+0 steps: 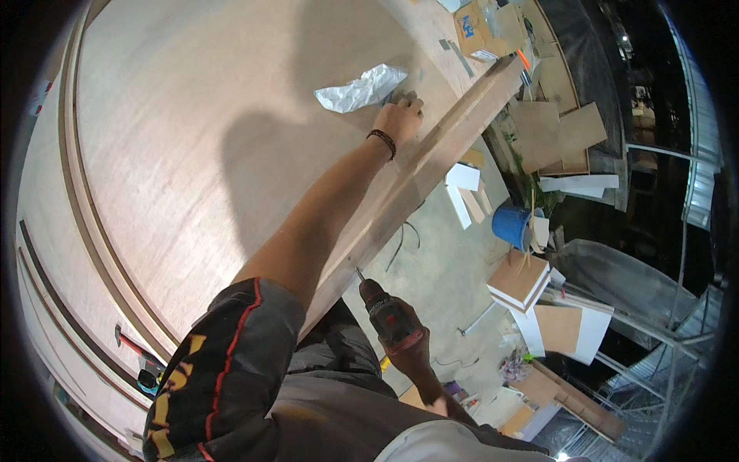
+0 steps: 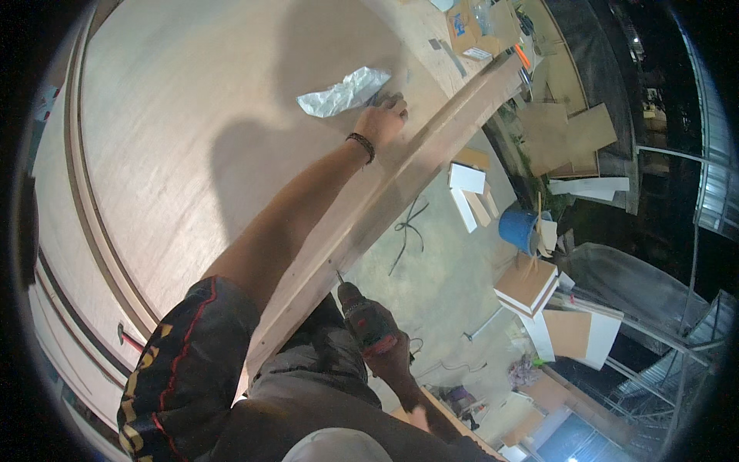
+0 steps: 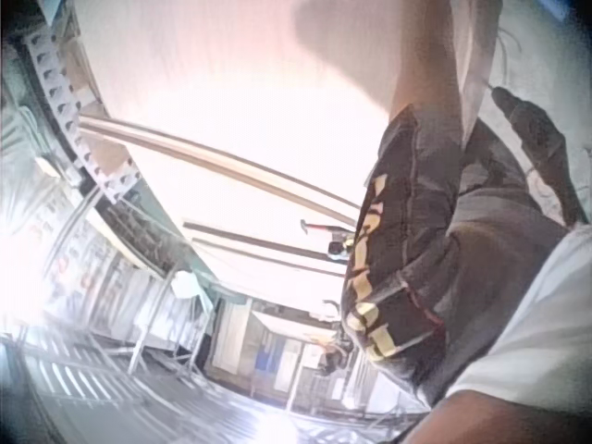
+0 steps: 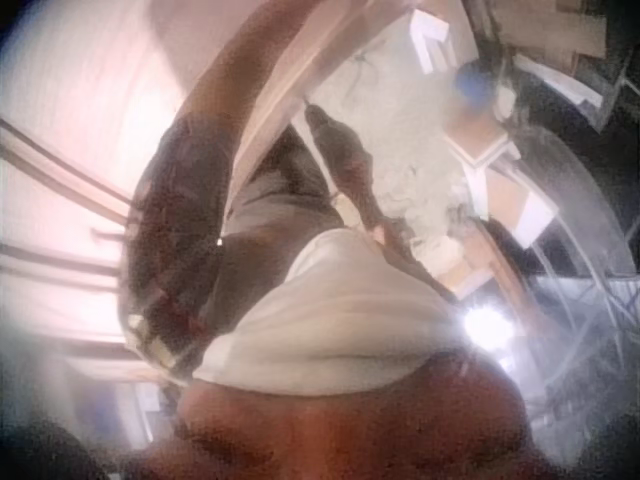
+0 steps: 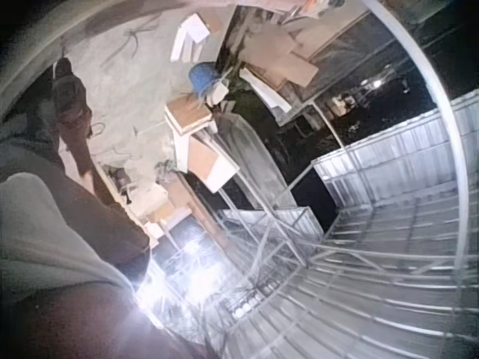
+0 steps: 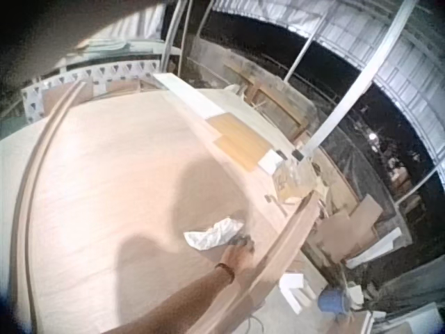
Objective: The person uses a power sander on a large wooden panel, then uses a drill to drive screws into wooden support beams to assemble a structure.
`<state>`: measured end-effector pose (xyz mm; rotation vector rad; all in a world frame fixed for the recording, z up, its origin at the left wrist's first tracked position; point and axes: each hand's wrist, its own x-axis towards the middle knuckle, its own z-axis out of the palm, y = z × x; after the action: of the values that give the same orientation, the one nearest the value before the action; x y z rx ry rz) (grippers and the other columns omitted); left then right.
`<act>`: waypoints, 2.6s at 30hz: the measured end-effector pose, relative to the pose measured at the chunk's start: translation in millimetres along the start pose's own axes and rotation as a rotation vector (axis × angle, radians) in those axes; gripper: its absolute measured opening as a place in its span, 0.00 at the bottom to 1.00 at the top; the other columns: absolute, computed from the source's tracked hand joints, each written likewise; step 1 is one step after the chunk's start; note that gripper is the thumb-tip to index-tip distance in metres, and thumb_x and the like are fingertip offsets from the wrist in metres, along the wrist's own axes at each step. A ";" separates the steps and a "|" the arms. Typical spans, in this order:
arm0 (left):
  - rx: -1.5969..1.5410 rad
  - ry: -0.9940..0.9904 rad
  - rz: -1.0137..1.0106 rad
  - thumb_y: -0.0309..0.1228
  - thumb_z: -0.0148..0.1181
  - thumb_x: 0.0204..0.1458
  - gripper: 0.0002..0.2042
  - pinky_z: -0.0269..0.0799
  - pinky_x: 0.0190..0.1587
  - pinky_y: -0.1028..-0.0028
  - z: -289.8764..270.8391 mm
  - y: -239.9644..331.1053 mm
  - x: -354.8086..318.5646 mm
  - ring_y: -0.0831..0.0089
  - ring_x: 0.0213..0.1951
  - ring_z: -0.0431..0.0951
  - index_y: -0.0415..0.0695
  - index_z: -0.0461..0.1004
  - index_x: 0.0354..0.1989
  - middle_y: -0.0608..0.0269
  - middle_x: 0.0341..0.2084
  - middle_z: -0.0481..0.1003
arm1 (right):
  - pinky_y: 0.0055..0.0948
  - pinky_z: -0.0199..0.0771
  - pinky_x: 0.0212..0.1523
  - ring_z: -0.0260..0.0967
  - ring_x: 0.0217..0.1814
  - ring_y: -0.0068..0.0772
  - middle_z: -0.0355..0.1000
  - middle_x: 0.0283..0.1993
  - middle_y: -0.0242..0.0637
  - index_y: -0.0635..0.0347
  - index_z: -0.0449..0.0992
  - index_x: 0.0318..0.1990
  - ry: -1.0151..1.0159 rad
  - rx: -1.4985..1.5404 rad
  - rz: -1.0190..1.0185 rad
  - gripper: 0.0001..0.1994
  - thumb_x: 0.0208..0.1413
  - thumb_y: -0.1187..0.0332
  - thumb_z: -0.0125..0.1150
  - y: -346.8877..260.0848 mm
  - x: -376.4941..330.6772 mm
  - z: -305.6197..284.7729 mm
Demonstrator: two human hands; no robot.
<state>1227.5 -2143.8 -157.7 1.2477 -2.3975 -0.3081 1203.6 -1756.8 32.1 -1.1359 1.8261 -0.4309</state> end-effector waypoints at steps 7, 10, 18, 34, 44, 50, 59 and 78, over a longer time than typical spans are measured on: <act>-0.127 0.021 -0.100 0.30 0.55 0.56 0.07 0.79 0.42 0.58 -21.3 4.0 -28.7 0.58 0.43 0.82 0.45 0.79 0.37 0.56 0.41 0.78 | 0.38 0.76 0.52 0.75 0.51 0.50 0.75 0.51 0.47 0.62 0.72 0.58 -0.023 -0.141 -0.154 0.27 0.46 0.72 0.69 35.9 -1.8 -1.7; -0.223 -0.196 -0.282 0.31 0.55 0.57 0.07 0.78 0.39 0.56 -50.9 -5.0 -86.7 0.54 0.39 0.82 0.43 0.78 0.37 0.53 0.40 0.78 | 0.38 0.76 0.52 0.75 0.51 0.47 0.76 0.51 0.45 0.62 0.71 0.58 -0.070 -0.210 -0.310 0.28 0.46 0.73 0.69 43.0 2.1 -6.8; -0.293 0.039 -0.286 0.34 0.58 0.58 0.09 0.79 0.42 0.53 -57.9 15.3 -104.9 0.50 0.41 0.82 0.43 0.78 0.41 0.51 0.46 0.77 | 0.31 0.75 0.56 0.76 0.54 0.30 0.77 0.52 0.39 0.61 0.67 0.64 -0.073 -0.138 -0.297 0.36 0.42 0.77 0.71 30.6 12.1 -16.4; -0.710 0.171 -0.778 0.33 0.61 0.58 0.10 0.79 0.42 0.58 -68.1 8.1 -135.1 0.59 0.40 0.84 0.37 0.78 0.38 0.48 0.34 0.82 | 0.40 0.75 0.50 0.76 0.46 0.42 0.78 0.46 0.42 0.64 0.75 0.50 -0.118 -0.187 -0.142 0.20 0.50 0.71 0.72 52.9 2.4 -6.5; -1.763 1.174 -1.330 0.29 0.57 0.65 0.10 0.84 0.49 0.69 -245.2 88.5 -538.0 0.66 0.43 0.84 0.36 0.70 0.50 0.48 0.45 0.80 | 0.30 0.73 0.54 0.77 0.54 0.37 0.76 0.57 0.44 0.63 0.66 0.67 -0.769 -0.340 -0.624 0.37 0.48 0.67 0.73 -76.9 -17.9 60.2; -1.733 1.738 -1.386 0.30 0.58 0.65 0.09 0.83 0.47 0.74 -237.7 155.5 -634.9 0.70 0.44 0.83 0.40 0.72 0.50 0.53 0.45 0.80 | 0.34 0.77 0.51 0.80 0.52 0.46 0.78 0.55 0.48 0.57 0.70 0.66 -1.155 -0.740 -0.912 0.38 0.42 0.69 0.74 -157.0 -85.6 176.7; -2.063 2.195 -1.132 0.37 0.57 0.66 0.11 0.81 0.39 0.80 -252.7 185.3 -705.9 0.79 0.37 0.82 0.42 0.75 0.46 0.63 0.37 0.80 | 0.37 0.77 0.53 0.78 0.56 0.50 0.77 0.57 0.49 0.55 0.70 0.67 -1.266 -0.911 -0.967 0.39 0.41 0.70 0.73 -158.8 -183.0 271.0; -2.404 2.420 -0.902 0.36 0.59 0.65 0.11 0.83 0.45 0.74 -280.4 195.9 -767.5 0.73 0.41 0.82 0.40 0.73 0.45 0.61 0.39 0.77 | 0.34 0.79 0.54 0.80 0.54 0.43 0.78 0.56 0.48 0.60 0.71 0.66 -1.139 -1.157 -0.931 0.39 0.41 0.70 0.77 -158.0 -275.7 319.8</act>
<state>1605.6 -1403.6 -35.0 0.1377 1.0530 -0.6524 1597.7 -1554.1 114.6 -2.3039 0.3085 0.8040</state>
